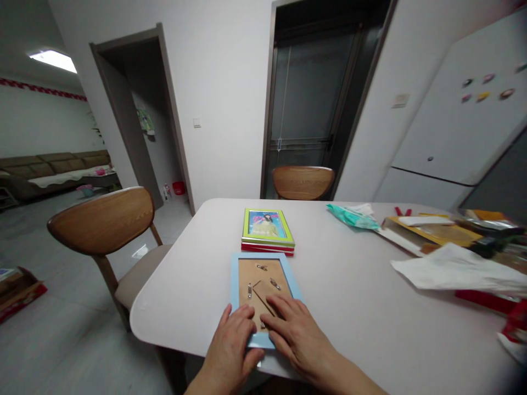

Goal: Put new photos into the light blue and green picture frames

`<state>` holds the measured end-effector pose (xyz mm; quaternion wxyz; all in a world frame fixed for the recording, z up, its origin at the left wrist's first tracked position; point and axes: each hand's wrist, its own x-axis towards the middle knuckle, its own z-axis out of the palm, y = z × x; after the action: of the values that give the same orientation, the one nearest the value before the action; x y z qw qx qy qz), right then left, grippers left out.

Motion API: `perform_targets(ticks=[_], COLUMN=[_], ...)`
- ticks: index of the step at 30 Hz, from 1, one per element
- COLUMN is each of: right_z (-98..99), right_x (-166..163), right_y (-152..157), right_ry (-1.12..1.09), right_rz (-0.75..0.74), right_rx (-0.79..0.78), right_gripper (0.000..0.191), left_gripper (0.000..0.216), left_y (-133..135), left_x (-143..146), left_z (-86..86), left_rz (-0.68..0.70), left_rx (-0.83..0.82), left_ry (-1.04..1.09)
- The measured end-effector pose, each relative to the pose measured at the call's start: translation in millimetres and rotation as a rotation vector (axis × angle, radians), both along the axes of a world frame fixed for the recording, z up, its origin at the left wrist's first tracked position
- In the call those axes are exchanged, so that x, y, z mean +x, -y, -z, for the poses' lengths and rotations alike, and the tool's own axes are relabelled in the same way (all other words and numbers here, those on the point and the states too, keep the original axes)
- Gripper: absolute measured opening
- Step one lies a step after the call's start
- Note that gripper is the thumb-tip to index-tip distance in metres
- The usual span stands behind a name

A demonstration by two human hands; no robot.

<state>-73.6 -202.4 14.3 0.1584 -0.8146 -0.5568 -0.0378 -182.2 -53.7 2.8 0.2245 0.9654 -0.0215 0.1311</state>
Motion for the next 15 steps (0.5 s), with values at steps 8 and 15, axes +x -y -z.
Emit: perform_targets(ticks=[8, 15], right_z=[-3.4, 2.0], right_x=[5, 4], right_y=[8, 15], right_ry=[0.005, -0.027], right_rz=[-0.098, -0.163], right_rx=[-0.053, -0.043], right_gripper=[0.032, 0.042], left_gripper=[0.023, 0.026], left_y=[-4, -5], left_x=[-2, -3], left_z=[4.8, 5.1], left_rz=[0.018, 0.021], left_rx=[0.027, 0.04], left_ry=[0.019, -0.015])
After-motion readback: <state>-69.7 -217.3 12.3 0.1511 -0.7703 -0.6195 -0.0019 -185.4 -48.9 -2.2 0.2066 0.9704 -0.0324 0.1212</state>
